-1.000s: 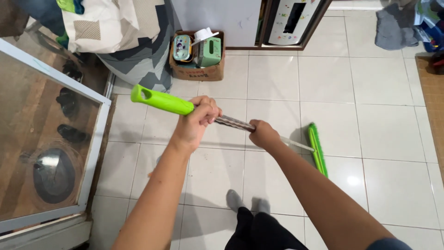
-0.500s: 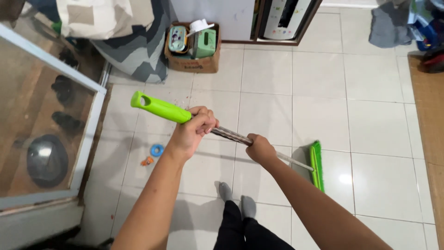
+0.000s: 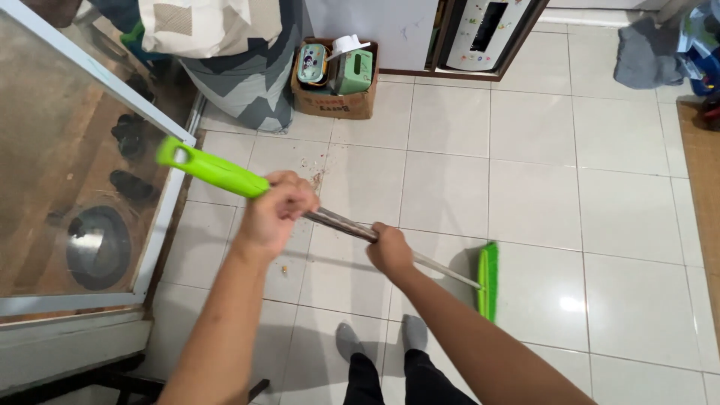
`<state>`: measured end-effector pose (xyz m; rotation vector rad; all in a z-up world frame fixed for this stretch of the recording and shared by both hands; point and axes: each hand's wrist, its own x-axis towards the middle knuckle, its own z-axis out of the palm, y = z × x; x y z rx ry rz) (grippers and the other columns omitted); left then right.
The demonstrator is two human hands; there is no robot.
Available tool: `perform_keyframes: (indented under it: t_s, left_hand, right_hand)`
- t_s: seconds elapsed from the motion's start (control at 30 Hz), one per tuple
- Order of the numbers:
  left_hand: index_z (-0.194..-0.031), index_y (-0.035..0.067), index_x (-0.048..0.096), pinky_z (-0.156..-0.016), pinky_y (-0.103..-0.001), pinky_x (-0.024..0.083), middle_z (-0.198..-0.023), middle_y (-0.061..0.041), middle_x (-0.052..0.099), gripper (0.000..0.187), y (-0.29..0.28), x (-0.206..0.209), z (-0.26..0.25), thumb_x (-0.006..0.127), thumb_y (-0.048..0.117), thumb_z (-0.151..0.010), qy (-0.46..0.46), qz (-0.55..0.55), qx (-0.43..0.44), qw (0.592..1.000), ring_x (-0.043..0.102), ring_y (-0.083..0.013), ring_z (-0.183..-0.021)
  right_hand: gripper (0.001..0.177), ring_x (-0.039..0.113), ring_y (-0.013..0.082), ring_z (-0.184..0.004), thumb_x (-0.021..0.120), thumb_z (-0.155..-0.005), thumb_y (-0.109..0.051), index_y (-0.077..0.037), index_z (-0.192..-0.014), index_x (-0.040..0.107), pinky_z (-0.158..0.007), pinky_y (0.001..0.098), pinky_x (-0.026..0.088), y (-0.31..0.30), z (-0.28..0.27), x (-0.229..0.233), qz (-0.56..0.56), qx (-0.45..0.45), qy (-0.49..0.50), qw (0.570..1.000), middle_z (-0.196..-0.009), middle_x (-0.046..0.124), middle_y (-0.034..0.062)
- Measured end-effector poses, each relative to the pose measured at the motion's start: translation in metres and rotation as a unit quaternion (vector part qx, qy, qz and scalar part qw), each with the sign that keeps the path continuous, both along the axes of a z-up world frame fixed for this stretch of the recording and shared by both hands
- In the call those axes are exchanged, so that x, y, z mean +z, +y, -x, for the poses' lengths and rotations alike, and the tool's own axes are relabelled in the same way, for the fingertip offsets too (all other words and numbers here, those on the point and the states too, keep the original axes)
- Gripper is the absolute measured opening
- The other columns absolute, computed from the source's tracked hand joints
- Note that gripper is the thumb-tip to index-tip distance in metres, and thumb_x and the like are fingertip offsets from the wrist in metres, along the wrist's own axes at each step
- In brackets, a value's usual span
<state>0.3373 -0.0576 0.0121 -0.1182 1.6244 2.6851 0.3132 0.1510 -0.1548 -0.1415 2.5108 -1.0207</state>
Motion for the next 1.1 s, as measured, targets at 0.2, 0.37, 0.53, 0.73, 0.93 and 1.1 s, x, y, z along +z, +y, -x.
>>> perform_keyframes:
  t_s: [0.2,0.37,0.53,0.73,0.93,1.1]
  left_hand:
    - [-0.062,0.012,0.034,-0.066,-0.036,0.038,-0.055,0.001,0.029,0.031,-0.094,0.059,-0.026,0.052,0.004,-0.086,0.038,0.022,0.025,0.999,0.030,-0.0152,-0.054]
    - [-0.060,0.013,0.032,-0.063,-0.036,0.035,-0.055,0.001,0.026,0.028,-0.153,0.107,-0.050,0.050,0.005,-0.081,0.048,0.076,0.052,0.995,0.027,-0.0148,-0.052]
    - [-0.061,0.014,0.029,-0.066,-0.036,0.033,-0.058,0.001,0.026,0.030,-0.195,0.135,-0.070,0.048,0.005,-0.083,0.073,0.110,0.081,0.988,0.027,-0.0151,-0.054]
    - [-0.064,0.015,0.029,-0.069,-0.036,0.034,-0.060,0.002,0.025,0.033,-0.225,0.155,-0.095,0.048,0.001,-0.086,0.084,0.164,0.120,0.976,0.028,-0.0144,-0.056]
    - [-0.058,0.014,0.030,-0.071,-0.037,0.035,-0.053,0.002,0.028,0.037,-0.256,0.171,-0.119,0.047,0.001,-0.088,0.099,0.188,0.109,0.971,0.031,-0.0131,-0.051]
    - [-0.059,0.012,0.029,-0.058,-0.033,0.029,-0.053,0.003,0.024,0.035,-0.259,0.197,-0.133,0.048,0.002,-0.086,0.121,0.211,0.129,0.961,0.023,-0.0107,-0.047]
  right_hand:
    - [0.027,0.067,0.0436,-0.089,0.059,-0.077,-0.003,-0.010,-0.100,0.071,-0.076,0.0532,0.053,-0.115,-0.029,0.037,0.074,-0.004,0.039,0.997,-0.092,0.072,0.0220]
    - [0.028,0.067,0.0423,-0.086,0.061,-0.075,-0.002,-0.008,-0.100,0.070,-0.074,0.0518,0.053,-0.197,-0.042,0.069,0.144,0.000,0.045,0.989,-0.090,0.071,0.0216]
    - [0.026,0.068,0.0411,-0.085,0.062,-0.074,-0.001,-0.005,-0.098,0.070,-0.075,0.0488,0.053,-0.264,-0.044,0.072,0.185,0.036,0.036,0.981,-0.088,0.072,0.0222]
    - [0.023,0.068,0.0415,-0.086,0.064,-0.072,0.000,-0.003,-0.094,0.069,-0.076,0.0479,0.053,-0.319,-0.060,0.082,0.239,0.052,0.069,0.967,-0.088,0.071,0.0229]
    - [0.021,0.068,0.0416,-0.087,0.060,-0.077,0.003,-0.003,-0.096,0.068,-0.077,0.0464,0.053,-0.365,-0.078,0.088,0.268,0.081,0.061,0.958,-0.088,0.071,0.0228]
    - [0.027,0.068,0.0374,-0.093,0.060,-0.079,-0.002,-0.008,-0.104,0.066,-0.078,0.0470,0.052,-0.367,-0.080,0.145,0.257,0.129,0.045,0.957,-0.096,0.071,0.0174]
